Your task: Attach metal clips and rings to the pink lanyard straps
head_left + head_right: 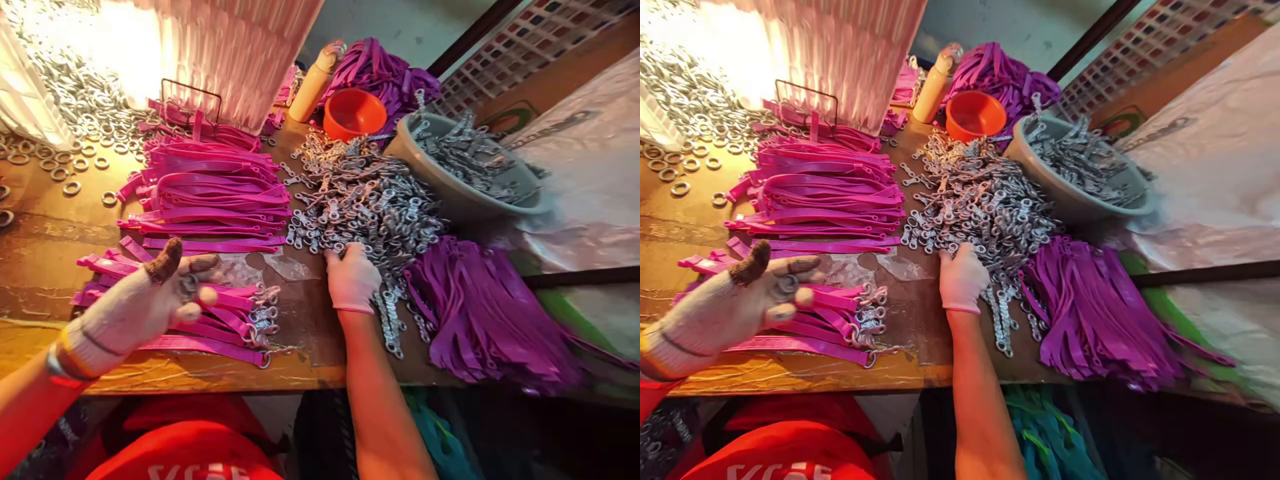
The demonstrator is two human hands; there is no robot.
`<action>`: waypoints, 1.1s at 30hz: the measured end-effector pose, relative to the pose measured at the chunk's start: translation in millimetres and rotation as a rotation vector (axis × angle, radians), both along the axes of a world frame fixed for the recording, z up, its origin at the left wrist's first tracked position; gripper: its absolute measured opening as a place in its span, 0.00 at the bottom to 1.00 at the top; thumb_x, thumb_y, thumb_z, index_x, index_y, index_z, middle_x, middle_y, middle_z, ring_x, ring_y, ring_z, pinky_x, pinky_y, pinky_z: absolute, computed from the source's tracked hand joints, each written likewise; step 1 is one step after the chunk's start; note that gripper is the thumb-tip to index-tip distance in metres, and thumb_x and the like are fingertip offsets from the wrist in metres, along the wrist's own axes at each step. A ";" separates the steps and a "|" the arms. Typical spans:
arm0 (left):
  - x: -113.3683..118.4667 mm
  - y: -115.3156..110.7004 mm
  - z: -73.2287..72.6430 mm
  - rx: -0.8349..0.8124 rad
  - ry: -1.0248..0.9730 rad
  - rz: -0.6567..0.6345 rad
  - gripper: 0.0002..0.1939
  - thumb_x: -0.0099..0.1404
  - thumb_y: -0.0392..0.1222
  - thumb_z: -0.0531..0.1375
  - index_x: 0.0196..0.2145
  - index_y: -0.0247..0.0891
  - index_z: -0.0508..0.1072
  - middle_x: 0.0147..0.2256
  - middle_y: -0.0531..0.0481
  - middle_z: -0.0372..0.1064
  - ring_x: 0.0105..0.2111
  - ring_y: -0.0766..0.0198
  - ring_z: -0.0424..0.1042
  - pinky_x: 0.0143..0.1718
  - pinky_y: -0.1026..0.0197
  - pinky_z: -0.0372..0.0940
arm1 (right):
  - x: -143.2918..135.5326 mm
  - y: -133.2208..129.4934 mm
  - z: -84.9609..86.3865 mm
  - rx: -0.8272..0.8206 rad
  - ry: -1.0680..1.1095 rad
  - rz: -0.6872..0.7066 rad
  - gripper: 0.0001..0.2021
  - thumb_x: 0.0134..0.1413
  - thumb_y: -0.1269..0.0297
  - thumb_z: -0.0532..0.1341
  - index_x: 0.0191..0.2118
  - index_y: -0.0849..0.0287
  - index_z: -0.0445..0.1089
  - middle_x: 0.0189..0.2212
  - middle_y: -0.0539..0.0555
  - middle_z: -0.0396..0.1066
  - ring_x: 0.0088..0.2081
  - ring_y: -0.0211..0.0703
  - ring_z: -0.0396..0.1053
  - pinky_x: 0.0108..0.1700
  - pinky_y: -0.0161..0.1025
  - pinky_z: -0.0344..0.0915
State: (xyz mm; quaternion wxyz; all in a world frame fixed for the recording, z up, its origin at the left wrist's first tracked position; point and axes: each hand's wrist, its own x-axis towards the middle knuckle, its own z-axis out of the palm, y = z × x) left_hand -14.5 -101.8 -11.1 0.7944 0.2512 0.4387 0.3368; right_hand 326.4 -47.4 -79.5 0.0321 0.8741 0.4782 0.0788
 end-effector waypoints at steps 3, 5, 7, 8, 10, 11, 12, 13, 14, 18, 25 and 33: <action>9.4 2.7 -3.1 -0.073 -0.206 -0.027 0.22 0.66 0.50 0.62 0.49 0.30 0.77 0.49 0.35 0.75 0.46 0.51 0.77 0.36 0.59 0.73 | -3.4 1.6 -12.0 0.055 0.033 0.006 0.19 0.66 0.57 0.57 0.56 0.64 0.64 0.39 0.65 0.76 0.39 0.55 0.76 0.37 0.40 0.62; 10.4 0.0 -6.6 -0.080 -0.222 -0.009 0.17 0.63 0.40 0.65 0.49 0.30 0.76 0.52 0.35 0.74 0.48 0.51 0.76 0.38 0.61 0.73 | -6.5 -3.5 -11.9 0.068 0.056 0.025 0.19 0.66 0.59 0.57 0.57 0.64 0.64 0.39 0.64 0.76 0.39 0.55 0.76 0.37 0.41 0.62; 9.5 -5.2 -11.2 -0.059 -0.111 -0.006 0.18 0.61 0.34 0.66 0.49 0.31 0.75 0.49 0.36 0.75 0.43 0.55 0.78 0.33 0.65 0.72 | -6.9 -9.0 -8.9 0.060 0.058 0.051 0.19 0.65 0.61 0.56 0.57 0.65 0.65 0.40 0.65 0.75 0.39 0.56 0.75 0.36 0.42 0.62; 8.9 -8.0 -13.7 -0.039 -0.047 -0.010 0.19 0.61 0.34 0.66 0.50 0.31 0.74 0.45 0.38 0.76 0.39 0.58 0.79 0.28 0.67 0.70 | -5.9 -11.3 -7.4 0.052 0.054 0.070 0.19 0.65 0.62 0.56 0.57 0.65 0.66 0.40 0.66 0.75 0.39 0.56 0.74 0.36 0.42 0.61; 7.5 -13.2 -17.7 0.026 0.057 0.003 0.19 0.61 0.38 0.67 0.50 0.34 0.72 0.38 0.43 0.77 0.30 0.63 0.78 0.21 0.70 0.65 | -2.5 -14.8 -5.8 0.035 0.052 0.116 0.17 0.64 0.63 0.56 0.54 0.65 0.71 0.40 0.67 0.74 0.39 0.56 0.73 0.36 0.42 0.60; 6.9 -15.3 -19.2 0.068 0.099 0.023 0.19 0.61 0.40 0.68 0.48 0.35 0.71 0.36 0.45 0.76 0.27 0.64 0.76 0.18 0.71 0.62 | -0.8 -16.3 -5.7 0.030 0.058 0.137 0.16 0.64 0.64 0.56 0.52 0.64 0.73 0.40 0.67 0.73 0.38 0.56 0.73 0.36 0.43 0.59; 6.3 -17.2 -20.2 0.106 0.143 0.046 0.19 0.61 0.42 0.68 0.46 0.36 0.69 0.34 0.47 0.76 0.25 0.66 0.75 0.16 0.71 0.60 | 0.3 -17.8 -5.9 0.034 0.071 0.154 0.16 0.63 0.64 0.56 0.50 0.63 0.75 0.40 0.67 0.73 0.38 0.55 0.72 0.36 0.43 0.59; 5.8 -18.8 -20.9 0.134 0.187 0.063 0.18 0.60 0.44 0.69 0.43 0.36 0.69 0.32 0.48 0.76 0.22 0.67 0.74 0.16 0.72 0.58 | 0.3 -19.7 -6.1 0.052 0.092 0.169 0.16 0.62 0.64 0.56 0.48 0.63 0.77 0.40 0.67 0.73 0.38 0.56 0.72 0.37 0.44 0.60; 5.2 -20.2 -21.5 0.154 0.223 0.072 0.18 0.60 0.46 0.69 0.41 0.36 0.68 0.30 0.49 0.76 0.21 0.68 0.72 0.15 0.72 0.58 | -1.0 -22.1 -6.0 0.093 0.121 0.184 0.15 0.61 0.64 0.57 0.47 0.63 0.77 0.40 0.68 0.73 0.40 0.57 0.71 0.38 0.45 0.61; 3.6 -23.6 -24.2 0.244 0.260 0.059 0.15 0.61 0.45 0.68 0.41 0.35 0.71 0.28 0.50 0.76 0.23 0.68 0.72 0.22 0.69 0.65 | -25.5 -41.6 2.1 0.395 0.427 0.388 0.12 0.58 0.66 0.56 0.40 0.64 0.76 0.44 0.66 0.73 0.48 0.55 0.69 0.49 0.48 0.64; 10.5 -25.6 -22.9 0.370 0.341 -0.105 0.20 0.65 0.42 0.64 0.53 0.35 0.75 0.39 0.45 0.78 0.35 0.64 0.74 0.37 0.63 0.69 | -106.0 -90.7 38.5 0.263 1.044 0.831 0.13 0.66 0.66 0.54 0.52 0.57 0.69 0.45 0.54 0.76 0.45 0.42 0.73 0.50 0.39 0.68; 19.6 -32.2 -18.0 0.398 0.350 -0.052 0.27 0.65 0.42 0.61 0.61 0.41 0.63 0.27 0.56 0.67 0.21 0.71 0.61 0.21 0.69 0.57 | -144.5 -92.9 49.4 0.169 0.694 1.099 0.09 0.66 0.67 0.55 0.46 0.59 0.71 0.39 0.56 0.74 0.41 0.46 0.71 0.44 0.40 0.64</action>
